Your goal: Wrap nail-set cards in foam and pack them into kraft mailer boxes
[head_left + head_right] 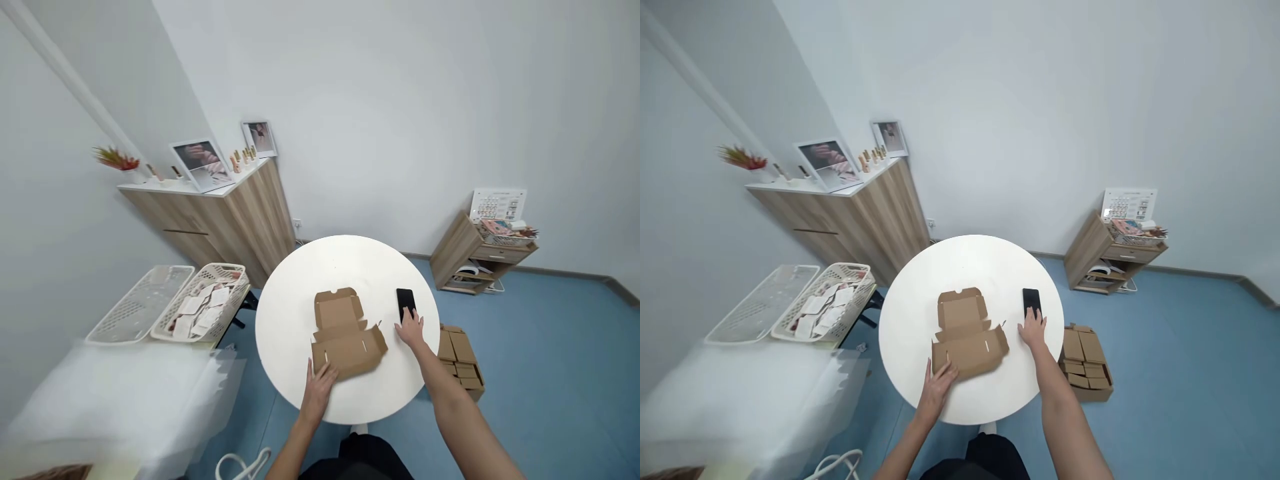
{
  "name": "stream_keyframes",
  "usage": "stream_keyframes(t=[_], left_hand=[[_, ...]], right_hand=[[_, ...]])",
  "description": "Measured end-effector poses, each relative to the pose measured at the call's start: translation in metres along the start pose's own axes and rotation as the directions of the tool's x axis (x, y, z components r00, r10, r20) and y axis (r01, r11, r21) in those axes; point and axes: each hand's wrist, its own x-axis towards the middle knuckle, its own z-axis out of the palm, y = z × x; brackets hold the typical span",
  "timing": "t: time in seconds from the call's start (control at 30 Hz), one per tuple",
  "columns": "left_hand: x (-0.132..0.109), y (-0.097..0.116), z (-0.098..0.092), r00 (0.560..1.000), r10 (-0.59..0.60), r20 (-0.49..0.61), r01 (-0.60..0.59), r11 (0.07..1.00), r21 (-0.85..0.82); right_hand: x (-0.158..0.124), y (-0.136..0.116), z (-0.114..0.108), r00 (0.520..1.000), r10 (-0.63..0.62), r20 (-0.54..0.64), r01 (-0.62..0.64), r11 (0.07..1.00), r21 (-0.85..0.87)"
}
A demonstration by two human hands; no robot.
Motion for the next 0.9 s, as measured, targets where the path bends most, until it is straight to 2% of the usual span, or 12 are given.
stream_keyframes(t=[0.03, 0.1, 0.2, 0.27, 0.33, 0.43, 0.6, 0.77, 0.9], left_hand=[[-0.008, 0.002, 0.006, 0.999, -0.005, 0.034, 0.005, 1.000, 0.011], [-0.019, 0.003, 0.011, 0.992, -0.029, 0.124, 0.023, 0.999, 0.049], [-0.022, 0.004, 0.009, 0.974, -0.097, 0.204, 0.072, 0.989, 0.128], [-0.016, 0.006, 0.008, 0.961, -0.110, 0.253, 0.066, 0.982, 0.175], [-0.006, 0.009, 0.012, 0.953, -0.112, 0.282, 0.054, 0.977, 0.206], [0.012, 0.016, 0.021, 0.949, -0.164, 0.268, 0.099, 0.965, 0.241], [0.044, 0.028, 0.033, 0.924, -0.289, 0.249, 0.217, 0.935, 0.280], [0.067, 0.027, 0.039, 0.913, -0.321, 0.252, 0.246, 0.925, 0.288], [0.075, 0.022, 0.041, 0.909, -0.328, 0.256, 0.252, 0.923, 0.290]], right_hand=[[0.004, 0.007, 0.007, 0.999, 0.021, 0.050, -0.021, 1.000, 0.006], [0.012, 0.013, 0.014, 0.997, 0.023, 0.072, -0.025, 0.999, 0.029], [0.024, 0.018, 0.013, 0.998, 0.040, -0.039, -0.036, 0.994, 0.099], [0.033, 0.022, 0.009, 0.986, 0.132, -0.099, -0.114, 0.979, 0.168], [0.041, 0.024, 0.007, 0.962, 0.250, -0.106, -0.220, 0.947, 0.235], [0.053, 0.023, 0.006, 0.936, 0.345, -0.070, -0.312, 0.905, 0.288], [0.062, 0.016, 0.007, 0.922, 0.385, -0.038, -0.353, 0.878, 0.322], [0.057, 0.016, 0.002, 0.899, 0.438, -0.013, -0.410, 0.851, 0.329], [0.057, 0.015, -0.005, 0.901, 0.433, 0.031, -0.419, 0.850, 0.318]])
